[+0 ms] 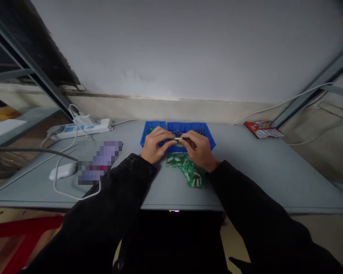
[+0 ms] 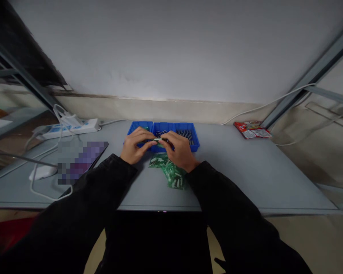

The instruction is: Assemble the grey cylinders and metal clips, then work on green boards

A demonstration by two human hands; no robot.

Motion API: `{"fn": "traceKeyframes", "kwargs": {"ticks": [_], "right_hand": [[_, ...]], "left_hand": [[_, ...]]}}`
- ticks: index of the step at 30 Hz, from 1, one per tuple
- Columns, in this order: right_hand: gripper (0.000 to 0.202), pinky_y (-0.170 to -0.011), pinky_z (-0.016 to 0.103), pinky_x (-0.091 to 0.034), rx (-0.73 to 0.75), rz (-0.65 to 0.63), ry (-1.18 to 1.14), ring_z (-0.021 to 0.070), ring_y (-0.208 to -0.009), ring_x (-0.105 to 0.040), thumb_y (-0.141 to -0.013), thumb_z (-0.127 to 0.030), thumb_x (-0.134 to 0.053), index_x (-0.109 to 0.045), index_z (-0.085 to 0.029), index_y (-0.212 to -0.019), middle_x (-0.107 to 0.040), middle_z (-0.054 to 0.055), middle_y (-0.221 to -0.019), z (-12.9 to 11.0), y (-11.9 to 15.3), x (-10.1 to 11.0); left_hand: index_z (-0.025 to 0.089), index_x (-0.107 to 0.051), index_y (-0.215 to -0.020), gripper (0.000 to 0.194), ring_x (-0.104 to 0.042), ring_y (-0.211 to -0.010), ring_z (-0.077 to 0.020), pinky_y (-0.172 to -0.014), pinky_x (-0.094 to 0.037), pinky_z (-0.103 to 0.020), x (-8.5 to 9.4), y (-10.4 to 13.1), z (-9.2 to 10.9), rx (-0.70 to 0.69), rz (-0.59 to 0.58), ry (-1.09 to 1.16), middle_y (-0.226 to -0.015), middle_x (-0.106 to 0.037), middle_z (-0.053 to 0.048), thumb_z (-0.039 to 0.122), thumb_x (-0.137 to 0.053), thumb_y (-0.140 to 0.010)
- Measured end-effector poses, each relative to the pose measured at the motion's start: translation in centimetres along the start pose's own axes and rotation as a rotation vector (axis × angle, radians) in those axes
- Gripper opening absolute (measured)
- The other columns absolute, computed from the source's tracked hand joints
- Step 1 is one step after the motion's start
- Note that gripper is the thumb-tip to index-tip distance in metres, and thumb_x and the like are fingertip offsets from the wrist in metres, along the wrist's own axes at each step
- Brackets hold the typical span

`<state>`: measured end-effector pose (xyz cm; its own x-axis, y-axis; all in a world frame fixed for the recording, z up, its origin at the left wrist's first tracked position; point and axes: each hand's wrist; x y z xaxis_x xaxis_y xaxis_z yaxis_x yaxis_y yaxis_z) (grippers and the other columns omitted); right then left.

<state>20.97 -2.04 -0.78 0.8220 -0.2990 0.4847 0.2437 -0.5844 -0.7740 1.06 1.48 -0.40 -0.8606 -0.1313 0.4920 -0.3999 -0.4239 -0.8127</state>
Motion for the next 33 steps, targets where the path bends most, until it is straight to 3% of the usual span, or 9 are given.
{"fn": "traceKeyframes", "kwargs": {"ticks": [5, 9, 16, 20, 22, 25, 29, 33], "right_hand": [[0.014, -0.069, 0.029, -0.046, 0.011, -0.038, 0.026, 0.0142, -0.071, -0.056, -0.100, -0.029, -0.056, -0.066, -0.018, -0.099, -0.067, 0.003, -0.087, 0.2, 0.1, -0.1], [0.020, -0.072, 0.030, -0.049, 0.003, -0.051, 0.063, 0.0150, -0.075, -0.060, -0.100, -0.030, -0.057, -0.064, -0.018, -0.115, -0.069, 0.005, -0.094, 0.3, 0.3, -0.1], [0.029, -0.071, 0.030, -0.054, -0.063, 0.004, 0.023, 0.0141, -0.071, -0.065, -0.098, -0.026, -0.059, -0.058, -0.021, -0.126, -0.073, 0.002, -0.093, 0.4, 0.5, -0.5], [0.026, -0.068, 0.028, -0.054, -0.072, 0.081, 0.002, 0.0136, -0.069, -0.066, -0.096, -0.024, -0.059, -0.057, -0.020, -0.122, -0.073, 0.002, -0.090, 0.6, 0.6, -0.8], [0.018, -0.069, 0.028, -0.054, -0.051, 0.082, 0.023, 0.0136, -0.070, -0.066, -0.097, -0.024, -0.057, -0.060, -0.020, -0.114, -0.073, 0.002, -0.091, 0.5, 0.5, -0.8], [0.014, -0.074, 0.029, -0.055, -0.016, 0.049, 0.062, 0.0140, -0.074, -0.067, -0.098, -0.021, -0.054, -0.066, -0.020, -0.106, -0.074, 0.003, -0.093, 0.1, 0.3, -0.5], [0.018, -0.078, 0.029, -0.055, -0.030, 0.084, 0.067, 0.0150, -0.078, -0.069, -0.098, -0.019, -0.054, -0.069, -0.020, -0.107, -0.076, 0.004, -0.098, -0.3, 0.1, 0.1], [0.027, -0.081, 0.031, -0.056, -0.054, 0.076, 0.059, 0.0161, -0.083, -0.070, -0.100, -0.018, -0.047, -0.069, -0.021, -0.114, -0.076, 0.004, -0.104, -0.3, 0.1, 0.4]], "left_hand": [[0.017, -0.072, -0.088, 0.016, -0.063, -0.084, -0.0198, -0.081, -0.051, -0.037, 0.0, 0.1, -0.1, 0.018, -0.006, -0.011, -0.086, -0.073, -0.006, 0.029, -0.064, -0.096], [0.016, -0.071, -0.087, 0.016, -0.062, -0.082, -0.0193, -0.078, -0.052, -0.036, 0.1, 0.1, -0.2, 0.041, 0.038, -0.026, -0.085, -0.070, -0.006, 0.027, -0.064, -0.095], [0.017, -0.071, -0.091, 0.015, -0.063, -0.081, -0.0184, -0.078, -0.052, -0.035, 0.1, 0.1, 0.0, 0.072, 0.025, -0.037, -0.086, -0.072, -0.005, 0.025, -0.061, -0.097], [0.017, -0.069, -0.104, 0.017, -0.061, -0.069, -0.0135, -0.070, -0.052, -0.029, -0.2, 0.4, 0.0, 0.153, 0.096, -0.006, -0.080, -0.070, -0.001, 0.030, -0.069, -0.093], [0.017, -0.068, -0.101, 0.018, -0.060, -0.066, -0.0120, -0.067, -0.051, -0.027, -0.3, 0.5, 0.0, 0.171, 0.124, 0.004, -0.079, -0.068, -0.001, 0.032, -0.071, -0.091], [0.017, -0.068, -0.094, 0.012, -0.061, -0.073, -0.0133, -0.070, -0.052, -0.028, -0.2, 0.4, 0.0, 0.134, 0.087, -0.022, -0.085, -0.069, -0.003, 0.028, -0.065, -0.096], [0.020, -0.070, -0.105, 0.018, -0.063, -0.089, -0.0182, -0.083, -0.053, -0.034, 0.1, 0.2, 0.0, 0.105, 0.032, -0.057, -0.093, -0.071, -0.004, 0.019, -0.053, -0.100], [0.022, -0.070, -0.112, 0.025, -0.062, -0.093, -0.0204, -0.084, -0.053, -0.037, 0.1, 0.2, -0.3, 0.087, 0.000, -0.058, -0.099, -0.072, -0.005, 0.012, -0.052, -0.098]]}}
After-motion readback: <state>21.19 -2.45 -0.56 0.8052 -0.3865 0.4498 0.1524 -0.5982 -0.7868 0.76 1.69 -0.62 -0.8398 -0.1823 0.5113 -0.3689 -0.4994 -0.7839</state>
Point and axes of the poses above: each hand's wrist, its own y-axis away from the middle knuckle, its own x-axis out of the back of the hand, z = x × y
